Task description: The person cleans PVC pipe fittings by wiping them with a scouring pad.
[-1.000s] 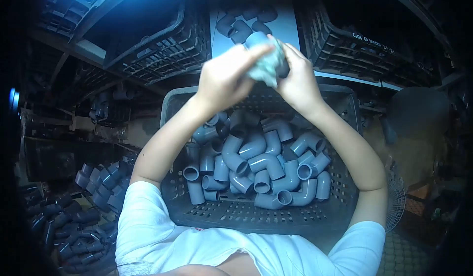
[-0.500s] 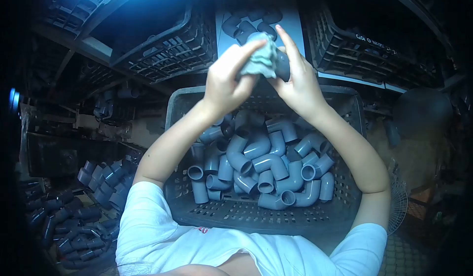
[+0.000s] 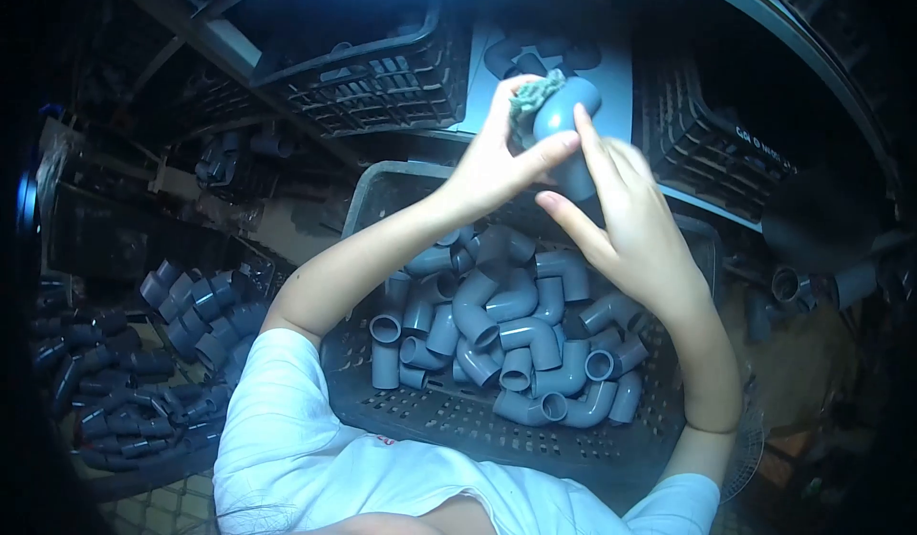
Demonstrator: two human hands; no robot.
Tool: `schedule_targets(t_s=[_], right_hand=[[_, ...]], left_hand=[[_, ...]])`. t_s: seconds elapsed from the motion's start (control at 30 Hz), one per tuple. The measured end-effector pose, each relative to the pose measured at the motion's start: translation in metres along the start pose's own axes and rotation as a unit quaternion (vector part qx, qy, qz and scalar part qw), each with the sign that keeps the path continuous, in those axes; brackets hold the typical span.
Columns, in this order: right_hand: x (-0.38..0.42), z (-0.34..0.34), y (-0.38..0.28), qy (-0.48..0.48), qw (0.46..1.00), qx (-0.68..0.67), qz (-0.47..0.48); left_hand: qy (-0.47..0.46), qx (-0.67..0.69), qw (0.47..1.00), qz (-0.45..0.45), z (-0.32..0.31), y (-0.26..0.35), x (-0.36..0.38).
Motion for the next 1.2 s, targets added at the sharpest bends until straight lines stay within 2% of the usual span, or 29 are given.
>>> schedule_targets(t_s=[0.07, 0.13, 0.17, 0.2, 0.23, 0.27, 0.3, 0.37, 0.43, 0.47, 0.57, 0.77, 0.8, 0.83, 0.97, 1.2], right_hand=[[0.009, 0.001, 0.002, -0.112, 0.97, -0.189, -0.1], [0.013, 0.034, -0.025, -0.092, 0.995, -0.024, 0.009], [0.016, 0.052, -0.045, -0.099, 0.991, 0.075, 0.051], [0.013, 0.071, -0.065, -0.059, 0.995, 0.041, 0.07], [0.016, 0.091, -0.08, 0.045, 0.989, -0.131, 0.061], [0.082, 0.098, -0.052, 0.037, 0.947, -0.318, -0.013], [0.118, 0.101, -0.038, 0.03, 0.866, -0.491, -0.087], [0.151, 0.108, -0.026, 0.066, 0.86, -0.499, -0.08], [0.183, 0.121, -0.059, 0.147, 0.85, -0.503, -0.06], [0.138, 0.11, -0.08, 0.188, 0.844, -0.499, -0.051], [0.14, 0.126, -0.085, 0.281, 0.821, -0.498, 0.015], [0.141, 0.148, -0.087, 0.415, 0.719, -0.523, 0.193], [0.117, 0.15, -0.094, 0.432, 0.696, -0.527, 0.226], [0.105, 0.131, -0.103, 0.537, 0.693, -0.339, 0.343], [0.108, 0.133, -0.113, 0.545, 0.689, -0.325, 0.35], [0.113, 0.13, -0.114, 0.547, 0.603, -0.388, 0.432]], left_hand=[[-0.017, -0.03, 0.999, 0.004, -0.002, -0.007, 0.0], [-0.045, 0.104, 0.988, 0.103, -0.015, -0.003, 0.008], [-0.046, 0.116, 0.985, 0.122, -0.016, -0.001, 0.007], [-0.048, 0.131, 0.98, 0.143, -0.017, -0.003, 0.008], [-0.042, 0.156, 0.979, 0.125, -0.016, -0.009, 0.005], [-0.039, 0.182, 0.977, 0.108, -0.014, -0.017, 0.001], [-0.017, 0.163, 0.98, 0.11, -0.008, -0.021, 0.0], [-0.003, 0.179, 0.977, 0.112, -0.001, -0.032, -0.006], [0.005, 0.194, 0.974, 0.118, 0.0, -0.031, -0.007], [-0.01, 0.189, 0.974, 0.121, 0.002, -0.035, -0.009], [0.006, 0.14, 0.979, 0.148, 0.002, -0.026, -0.004], [-0.002, 0.144, 0.981, 0.131, 0.001, -0.026, -0.006], [-0.012, 0.152, 0.979, 0.135, -0.001, -0.025, -0.006], [-0.007, 0.157, 0.979, 0.129, 0.0, -0.026, -0.007], [-0.013, 0.155, 0.98, 0.123, 0.004, -0.032, -0.006], [-0.022, 0.155, 0.98, 0.125, 0.003, -0.031, -0.006]])
Point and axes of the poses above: each hand's wrist, its own x-axis away from the middle knuckle, its own z-axis out of the back of the hand, y = z × x, the point moved 7 cm from there along -x, towards the middle knuckle, and after that the axes turned 8 degrees about x, right-handed, at the moved point
